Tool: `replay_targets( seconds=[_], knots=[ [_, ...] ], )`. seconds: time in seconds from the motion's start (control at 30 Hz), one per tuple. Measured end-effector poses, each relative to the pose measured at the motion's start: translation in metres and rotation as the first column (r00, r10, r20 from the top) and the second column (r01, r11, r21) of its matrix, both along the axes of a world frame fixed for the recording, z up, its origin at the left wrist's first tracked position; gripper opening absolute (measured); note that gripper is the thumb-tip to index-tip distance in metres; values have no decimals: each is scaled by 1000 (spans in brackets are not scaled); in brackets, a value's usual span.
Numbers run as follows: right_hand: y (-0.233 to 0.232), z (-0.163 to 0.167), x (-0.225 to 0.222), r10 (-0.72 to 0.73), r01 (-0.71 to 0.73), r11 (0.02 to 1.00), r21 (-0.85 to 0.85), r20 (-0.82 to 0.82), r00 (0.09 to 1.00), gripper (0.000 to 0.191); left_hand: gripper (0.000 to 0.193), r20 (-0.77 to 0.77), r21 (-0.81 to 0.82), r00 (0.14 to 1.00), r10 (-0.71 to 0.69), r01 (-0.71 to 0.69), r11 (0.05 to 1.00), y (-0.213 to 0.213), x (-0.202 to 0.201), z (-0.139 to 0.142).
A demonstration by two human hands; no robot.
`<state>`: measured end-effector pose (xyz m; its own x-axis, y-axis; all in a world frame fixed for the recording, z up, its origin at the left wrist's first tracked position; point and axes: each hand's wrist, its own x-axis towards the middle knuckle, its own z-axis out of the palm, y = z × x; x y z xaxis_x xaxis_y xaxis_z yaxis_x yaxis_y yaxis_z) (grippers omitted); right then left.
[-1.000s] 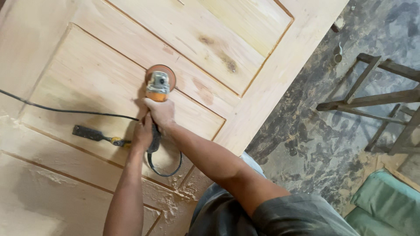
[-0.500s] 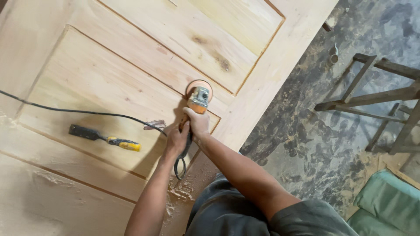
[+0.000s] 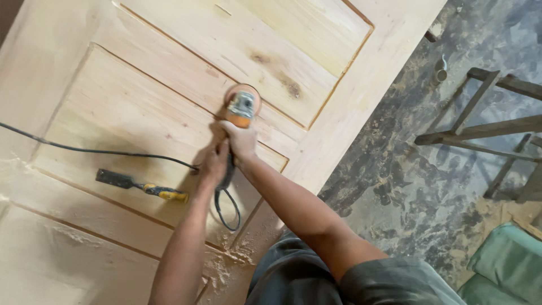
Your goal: The person works on a large wooden paneled door lying on supports in a workshop. They scrape residue out of the recessed grooves with a small hand scraper, brush away wood dust with their hand, and sand the flat panels and frame using an angle grinder, working across different sections of the door.
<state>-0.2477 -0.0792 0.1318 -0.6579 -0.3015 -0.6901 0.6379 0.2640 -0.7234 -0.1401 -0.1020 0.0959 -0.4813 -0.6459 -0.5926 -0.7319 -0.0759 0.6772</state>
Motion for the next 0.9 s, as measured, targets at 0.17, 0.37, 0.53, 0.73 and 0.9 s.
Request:
replay_targets(
  seconds=[0.17,0.37,0.53,0.73,0.9],
  knots=[
    [-81,40,0,186,-179,973,147,-34,982,40,63,-54,325,953,297,-265,908,-72,1,29],
    [-134,67,-3,398,-361,889,281,-87,913,50,68,-102,156,953,286,-269,950,-114,1,48],
    [-116,62,3,352,-337,920,201,-41,935,47,67,-111,183,951,289,-266,946,-104,6,44],
    [-64,44,2,108,-109,994,15,50,993,28,70,-108,348,961,254,-203,915,-57,-1,29],
    [-17,16,0,-12,12,999,-49,11,1000,27,61,-49,113,997,58,-53,992,-20,-4,16]
  ],
)
